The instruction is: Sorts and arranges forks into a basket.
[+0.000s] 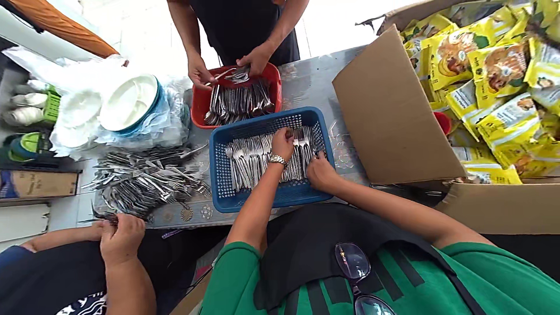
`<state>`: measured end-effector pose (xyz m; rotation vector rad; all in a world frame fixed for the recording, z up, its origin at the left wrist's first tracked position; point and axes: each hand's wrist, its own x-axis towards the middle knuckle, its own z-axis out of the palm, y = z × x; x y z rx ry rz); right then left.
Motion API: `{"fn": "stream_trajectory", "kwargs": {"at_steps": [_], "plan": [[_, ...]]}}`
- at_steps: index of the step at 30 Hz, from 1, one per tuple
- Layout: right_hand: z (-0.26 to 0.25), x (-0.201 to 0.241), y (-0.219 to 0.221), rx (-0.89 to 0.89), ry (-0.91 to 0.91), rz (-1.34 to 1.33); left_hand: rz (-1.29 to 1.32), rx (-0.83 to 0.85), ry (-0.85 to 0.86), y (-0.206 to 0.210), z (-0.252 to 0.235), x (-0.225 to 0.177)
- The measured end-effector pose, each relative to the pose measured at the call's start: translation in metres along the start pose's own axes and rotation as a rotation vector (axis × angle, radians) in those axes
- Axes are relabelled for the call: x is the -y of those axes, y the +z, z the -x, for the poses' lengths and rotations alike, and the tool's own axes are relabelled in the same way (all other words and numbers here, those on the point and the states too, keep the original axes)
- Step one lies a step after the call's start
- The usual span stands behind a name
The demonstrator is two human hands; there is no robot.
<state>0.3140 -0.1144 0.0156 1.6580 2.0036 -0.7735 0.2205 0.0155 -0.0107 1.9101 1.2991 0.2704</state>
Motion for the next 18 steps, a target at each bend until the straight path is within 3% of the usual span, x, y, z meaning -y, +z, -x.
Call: {"fn": "stream_trajectory", "kwargs": {"at_steps": [5,10,18], "plan": [[-0.002,-0.003,0.004,-0.033,-0.029,-0.026,-0.284,0.147,0.075,0.003,0.06,0.001],[-0.005,-0.006,0.015,-0.133,-0.042,0.008,-0.491,0.359,-0.013,0.018,0.096,-0.014],[-0.01,-0.006,0.015,-0.121,0.013,-0.009,-0.553,0.447,0.061,0.028,0.082,0.003]]}}
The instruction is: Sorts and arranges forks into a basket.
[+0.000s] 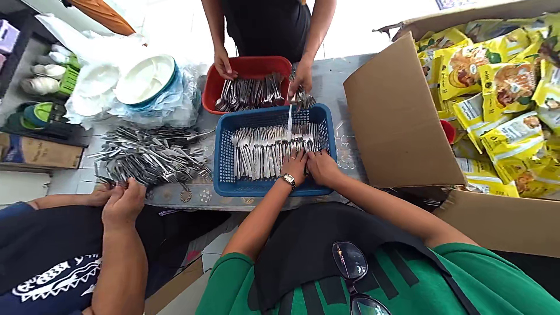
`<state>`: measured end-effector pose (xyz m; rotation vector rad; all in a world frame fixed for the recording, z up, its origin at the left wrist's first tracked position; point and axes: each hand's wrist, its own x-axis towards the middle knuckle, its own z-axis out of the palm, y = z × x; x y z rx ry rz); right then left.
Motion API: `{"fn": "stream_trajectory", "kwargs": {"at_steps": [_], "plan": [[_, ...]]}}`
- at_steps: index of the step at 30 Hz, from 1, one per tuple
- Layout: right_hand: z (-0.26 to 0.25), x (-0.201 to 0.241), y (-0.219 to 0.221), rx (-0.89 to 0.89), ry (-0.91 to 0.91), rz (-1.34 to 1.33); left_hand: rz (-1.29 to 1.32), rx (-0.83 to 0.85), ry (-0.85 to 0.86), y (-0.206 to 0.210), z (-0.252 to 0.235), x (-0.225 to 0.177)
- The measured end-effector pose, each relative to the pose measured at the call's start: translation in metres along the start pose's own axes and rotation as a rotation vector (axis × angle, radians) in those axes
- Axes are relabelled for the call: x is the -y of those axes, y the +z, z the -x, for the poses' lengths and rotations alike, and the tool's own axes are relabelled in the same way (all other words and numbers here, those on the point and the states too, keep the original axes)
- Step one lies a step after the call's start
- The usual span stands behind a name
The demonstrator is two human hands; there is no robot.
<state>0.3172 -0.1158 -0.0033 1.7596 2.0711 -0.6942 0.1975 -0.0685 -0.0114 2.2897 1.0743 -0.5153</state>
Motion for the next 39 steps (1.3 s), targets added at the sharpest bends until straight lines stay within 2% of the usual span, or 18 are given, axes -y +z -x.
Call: {"fn": "stream_trajectory", "kwargs": {"at_steps": [5,12,16,19,20,22,24,26,31,33,36,37,39], "plan": [[0.0,0.003,0.005,-0.05,0.059,0.056,0.036,-0.004,0.081,-0.004,-0.001,0.009],[-0.004,-0.001,0.011,-0.15,0.096,-0.027,0.196,-0.035,0.215,-0.012,0.064,0.039],[0.002,-0.001,0.006,-0.341,0.069,-0.184,0.285,-0.207,0.149,0.009,0.096,0.077],[0.005,0.008,-0.009,-0.411,0.174,-0.435,0.257,-0.387,0.159,0.022,0.099,0.082],[0.004,0.012,-0.013,-0.411,0.204,-0.496,0.232,-0.388,0.169,0.024,0.096,0.079],[-0.01,0.014,-0.019,-0.358,0.237,-0.579,0.205,-0.198,0.088,0.014,0.092,0.07],[-0.031,0.016,-0.026,-0.222,0.239,-0.592,0.21,-0.053,0.007,0.004,0.088,0.068],[-0.046,0.028,-0.031,-0.154,0.287,-0.58,0.212,-0.054,-0.01,0.002,0.09,0.069],[-0.061,0.046,-0.039,-0.257,0.419,-0.64,0.221,-0.339,0.1,0.026,0.094,0.076],[-0.062,0.044,-0.034,-0.45,0.325,-0.624,0.231,-0.434,0.053,0.029,0.097,0.074],[-0.062,0.035,-0.016,-0.966,0.008,-0.357,0.151,-0.711,-0.067,0.027,0.098,0.073],[-0.064,0.032,-0.015,-1.049,-0.07,-0.295,0.113,-0.822,-0.106,0.021,0.097,0.077],[-0.062,0.03,-0.011,-1.005,-0.097,-0.308,0.081,-0.954,-0.162,0.003,0.097,0.09]]}}
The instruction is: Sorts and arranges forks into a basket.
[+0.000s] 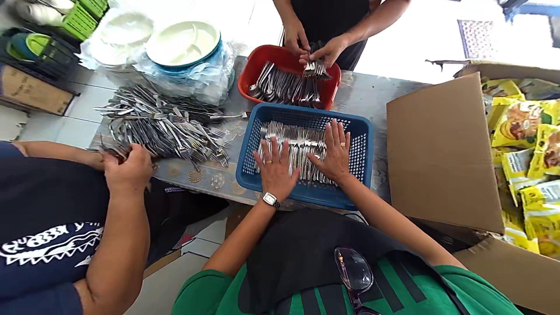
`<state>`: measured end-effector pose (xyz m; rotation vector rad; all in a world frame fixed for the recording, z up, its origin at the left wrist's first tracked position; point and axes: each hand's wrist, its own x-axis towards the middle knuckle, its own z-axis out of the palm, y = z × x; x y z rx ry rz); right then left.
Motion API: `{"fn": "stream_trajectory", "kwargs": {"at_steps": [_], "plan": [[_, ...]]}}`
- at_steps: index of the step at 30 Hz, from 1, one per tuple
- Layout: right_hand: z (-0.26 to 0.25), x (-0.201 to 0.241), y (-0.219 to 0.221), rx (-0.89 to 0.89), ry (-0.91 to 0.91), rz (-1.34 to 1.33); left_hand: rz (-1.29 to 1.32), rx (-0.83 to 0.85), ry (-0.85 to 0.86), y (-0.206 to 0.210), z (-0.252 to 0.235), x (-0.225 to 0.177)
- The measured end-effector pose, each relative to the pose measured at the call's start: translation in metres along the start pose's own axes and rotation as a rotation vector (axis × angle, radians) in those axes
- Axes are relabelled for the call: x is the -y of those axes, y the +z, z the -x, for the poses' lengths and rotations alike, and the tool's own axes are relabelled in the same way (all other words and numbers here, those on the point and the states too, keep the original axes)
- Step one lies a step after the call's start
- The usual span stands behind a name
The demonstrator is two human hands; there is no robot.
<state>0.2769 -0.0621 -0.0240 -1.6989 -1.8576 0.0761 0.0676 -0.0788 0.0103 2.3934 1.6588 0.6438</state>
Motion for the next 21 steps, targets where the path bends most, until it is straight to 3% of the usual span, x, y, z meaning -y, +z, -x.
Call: {"fn": "stream_trajectory", "kwargs": {"at_steps": [3,5,7,10,14,18,21], "plan": [[-0.003,0.005,-0.006,0.19,0.251,-0.161,0.248,0.097,-0.216,-0.028,-0.023,-0.004],[-0.016,0.004,-0.008,0.294,0.431,-0.202,0.573,0.265,-0.414,-0.037,-0.031,-0.014],[-0.028,-0.004,-0.004,0.434,0.526,-0.161,0.724,0.478,-0.449,-0.03,-0.025,-0.025],[-0.041,-0.013,0.006,0.523,0.531,-0.125,0.583,0.669,-0.271,-0.01,-0.017,-0.032],[-0.053,-0.023,-0.02,0.596,0.477,-0.308,0.511,0.73,-0.246,0.015,-0.022,-0.034],[-0.072,-0.033,-0.073,0.528,0.376,-0.383,0.736,0.813,-0.254,0.029,-0.034,-0.046],[-0.072,-0.051,-0.081,0.47,0.363,-0.335,0.85,0.809,-0.307,0.042,-0.046,-0.066]]}}
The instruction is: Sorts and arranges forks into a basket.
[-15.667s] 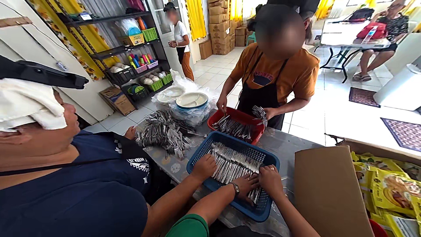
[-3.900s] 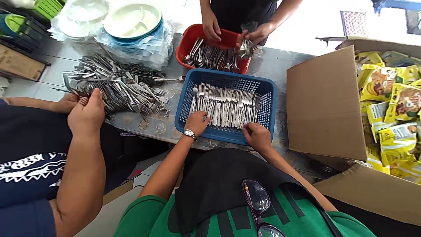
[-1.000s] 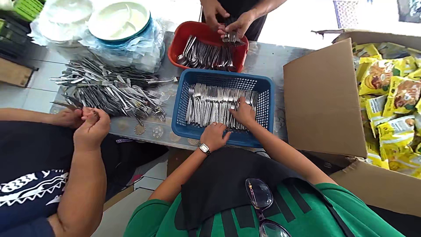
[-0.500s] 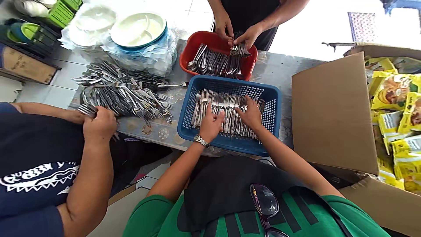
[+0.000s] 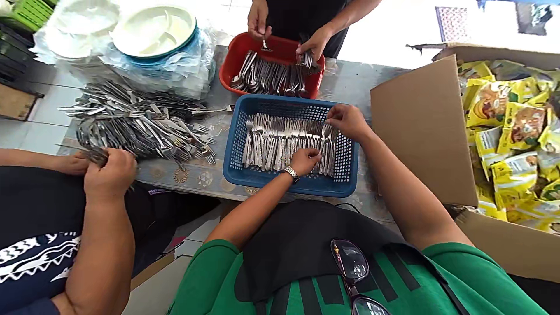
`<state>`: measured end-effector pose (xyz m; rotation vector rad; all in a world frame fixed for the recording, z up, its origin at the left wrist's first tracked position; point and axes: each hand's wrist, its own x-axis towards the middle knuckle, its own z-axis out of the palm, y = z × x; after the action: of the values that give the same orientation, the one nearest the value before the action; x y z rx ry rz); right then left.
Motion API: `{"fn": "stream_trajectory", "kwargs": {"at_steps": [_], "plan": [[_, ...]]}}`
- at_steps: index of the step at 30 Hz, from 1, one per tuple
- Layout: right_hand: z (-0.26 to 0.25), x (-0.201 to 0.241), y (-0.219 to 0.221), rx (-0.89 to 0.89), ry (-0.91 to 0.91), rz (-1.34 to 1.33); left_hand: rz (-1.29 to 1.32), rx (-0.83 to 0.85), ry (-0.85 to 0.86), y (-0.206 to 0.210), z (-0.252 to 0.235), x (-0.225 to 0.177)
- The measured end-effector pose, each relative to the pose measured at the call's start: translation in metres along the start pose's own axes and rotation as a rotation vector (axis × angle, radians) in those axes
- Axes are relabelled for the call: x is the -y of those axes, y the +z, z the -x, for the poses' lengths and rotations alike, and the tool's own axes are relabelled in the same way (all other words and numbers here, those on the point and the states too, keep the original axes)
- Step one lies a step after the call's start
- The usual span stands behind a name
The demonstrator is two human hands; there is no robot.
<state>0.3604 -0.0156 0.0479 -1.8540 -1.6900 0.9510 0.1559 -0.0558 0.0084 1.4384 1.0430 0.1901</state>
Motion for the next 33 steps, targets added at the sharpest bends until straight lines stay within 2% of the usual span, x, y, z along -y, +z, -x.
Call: {"fn": "stream_trajectory", "kwargs": {"at_steps": [4,11,14,19,22,24,26,27,28,30,33], "plan": [[0.01,-0.015,0.007,-0.128,0.092,0.159,-0.072,-0.011,-0.107,0.02,-0.031,0.0],[0.049,-0.033,0.02,-0.391,0.01,0.234,-0.116,-0.029,-0.163,0.037,-0.055,0.006],[0.058,-0.041,0.027,-0.401,-0.084,0.261,-0.133,-0.053,-0.145,0.038,-0.056,0.003],[0.059,-0.039,0.03,-0.375,-0.127,0.28,-0.25,-0.041,-0.051,0.025,-0.05,0.001],[0.06,-0.038,0.03,-0.294,-0.12,0.31,-0.383,-0.05,0.045,0.003,-0.032,0.006],[0.056,-0.023,0.015,-0.068,-0.04,0.366,-0.587,-0.027,0.015,-0.023,-0.021,-0.003],[0.046,0.006,-0.003,0.24,0.043,0.449,-0.822,-0.031,-0.047,-0.055,-0.006,-0.022],[0.043,0.022,-0.008,0.334,0.048,0.492,-0.892,-0.078,-0.041,-0.07,0.003,-0.029],[0.042,0.039,-0.012,0.348,0.018,0.527,-0.925,-0.169,0.003,-0.083,0.013,-0.037],[0.046,0.065,-0.01,0.124,-0.209,0.488,-0.869,-0.439,0.176,-0.102,0.035,-0.052],[0.042,0.106,0.029,-0.28,-0.661,0.22,-0.563,-0.841,0.424,-0.115,0.077,-0.059]]}}
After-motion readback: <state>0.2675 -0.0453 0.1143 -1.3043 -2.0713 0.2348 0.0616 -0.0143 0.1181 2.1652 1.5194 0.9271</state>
